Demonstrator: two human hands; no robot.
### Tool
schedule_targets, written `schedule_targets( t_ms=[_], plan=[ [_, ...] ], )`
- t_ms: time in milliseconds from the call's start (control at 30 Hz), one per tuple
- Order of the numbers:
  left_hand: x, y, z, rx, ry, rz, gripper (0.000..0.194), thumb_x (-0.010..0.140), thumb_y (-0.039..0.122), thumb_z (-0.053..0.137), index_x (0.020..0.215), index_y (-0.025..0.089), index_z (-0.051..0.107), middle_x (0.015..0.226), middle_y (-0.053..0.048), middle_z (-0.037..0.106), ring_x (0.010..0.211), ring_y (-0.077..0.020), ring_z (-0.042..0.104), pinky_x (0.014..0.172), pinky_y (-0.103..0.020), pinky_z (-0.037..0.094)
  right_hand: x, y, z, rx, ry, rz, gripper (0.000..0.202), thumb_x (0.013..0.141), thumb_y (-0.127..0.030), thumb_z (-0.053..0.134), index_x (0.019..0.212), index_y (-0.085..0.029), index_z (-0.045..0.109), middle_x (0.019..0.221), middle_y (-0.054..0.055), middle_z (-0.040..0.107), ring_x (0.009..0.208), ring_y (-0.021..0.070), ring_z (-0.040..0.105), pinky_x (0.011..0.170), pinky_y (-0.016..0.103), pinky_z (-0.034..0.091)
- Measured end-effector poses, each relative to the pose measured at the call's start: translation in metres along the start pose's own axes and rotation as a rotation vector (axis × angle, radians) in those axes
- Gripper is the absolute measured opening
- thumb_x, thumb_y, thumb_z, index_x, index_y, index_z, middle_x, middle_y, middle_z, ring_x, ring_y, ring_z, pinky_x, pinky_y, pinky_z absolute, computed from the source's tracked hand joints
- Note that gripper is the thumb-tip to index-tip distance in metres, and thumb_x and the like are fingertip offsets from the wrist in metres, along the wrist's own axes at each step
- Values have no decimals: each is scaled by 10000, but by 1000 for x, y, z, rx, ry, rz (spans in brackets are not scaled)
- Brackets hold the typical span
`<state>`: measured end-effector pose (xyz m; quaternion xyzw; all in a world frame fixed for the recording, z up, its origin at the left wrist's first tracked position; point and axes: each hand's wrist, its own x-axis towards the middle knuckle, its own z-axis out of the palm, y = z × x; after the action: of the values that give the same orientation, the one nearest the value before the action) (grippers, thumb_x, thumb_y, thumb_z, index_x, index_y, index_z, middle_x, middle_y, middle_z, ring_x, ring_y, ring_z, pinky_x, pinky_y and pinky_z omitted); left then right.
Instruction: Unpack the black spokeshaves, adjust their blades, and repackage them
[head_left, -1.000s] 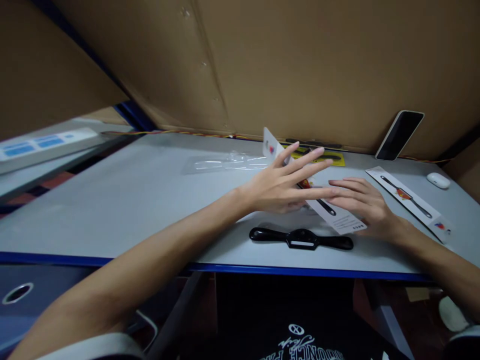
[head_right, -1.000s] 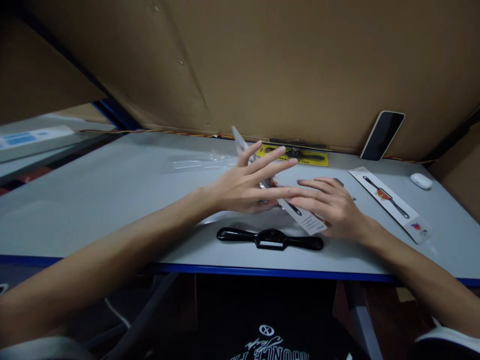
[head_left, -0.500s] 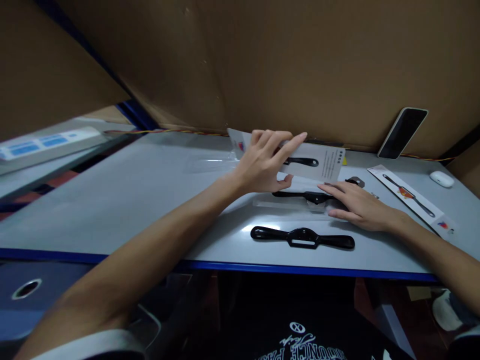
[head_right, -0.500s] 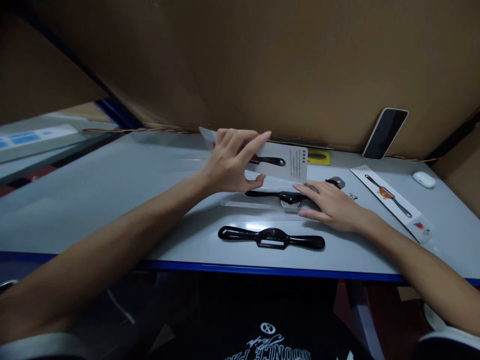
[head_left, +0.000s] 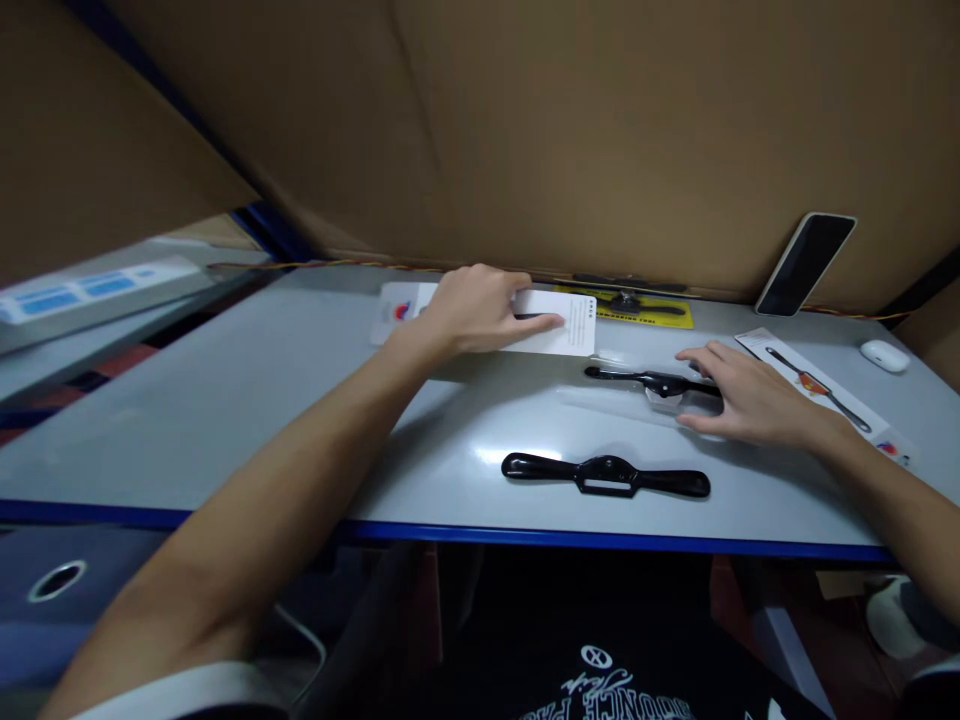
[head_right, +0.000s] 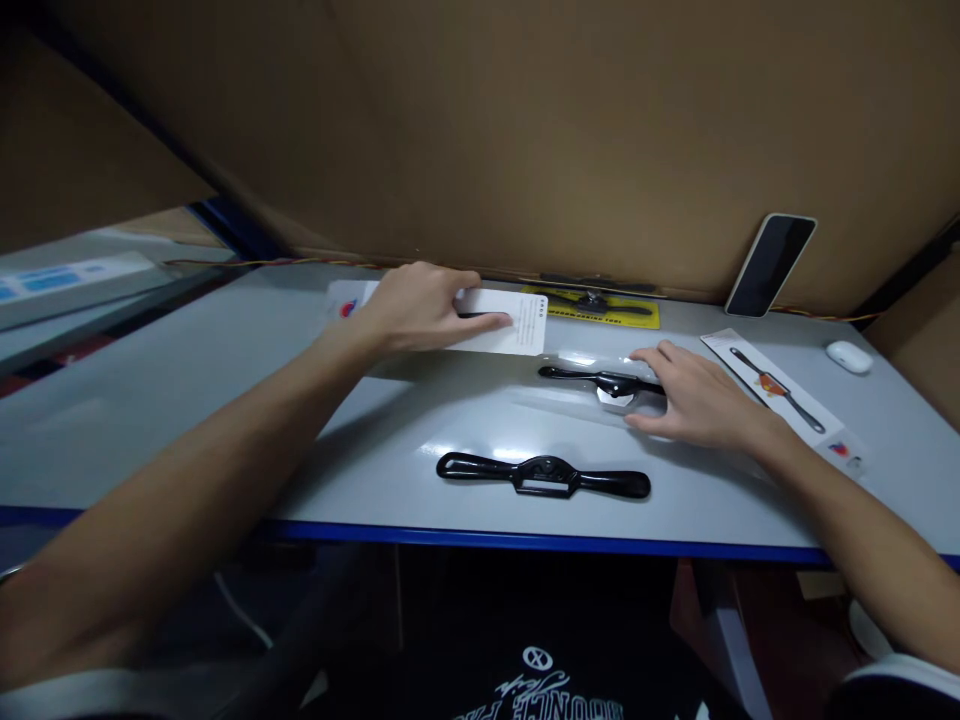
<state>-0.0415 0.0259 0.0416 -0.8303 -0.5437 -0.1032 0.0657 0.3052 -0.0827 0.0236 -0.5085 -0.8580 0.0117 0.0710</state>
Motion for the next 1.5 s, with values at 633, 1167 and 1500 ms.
schedule_targets(
  t_ms=[633,1167,1500],
  plan=[
    [2,-14,-3,-165,-564,66,695,813,848,478,804,189,695,839,-108,712,740,-235,599,689,-330,352,1,8,5,32,-1,67,694,855,-634,644,1387,-194,568,1234,165,675,1068,361,666,914,502,527],
    [4,-15,8,-180,-584,73,627,792,811,532,725,200,659,761,-101,698,691,-257,611,653,-339,364,0,9,7,3,46,19,694,862,-631,637,1416,-220,568,1184,146,651,1007,358,650,886,513,526],
    [2,-8,19,-234,-490,183,607,849,787,506,761,200,633,783,-99,697,750,-259,613,692,-335,366,3,5,7,-3,50,-2,681,850,-587,654,1414,-216,564,1175,148,643,1024,359,641,895,512,532]
  ],
)
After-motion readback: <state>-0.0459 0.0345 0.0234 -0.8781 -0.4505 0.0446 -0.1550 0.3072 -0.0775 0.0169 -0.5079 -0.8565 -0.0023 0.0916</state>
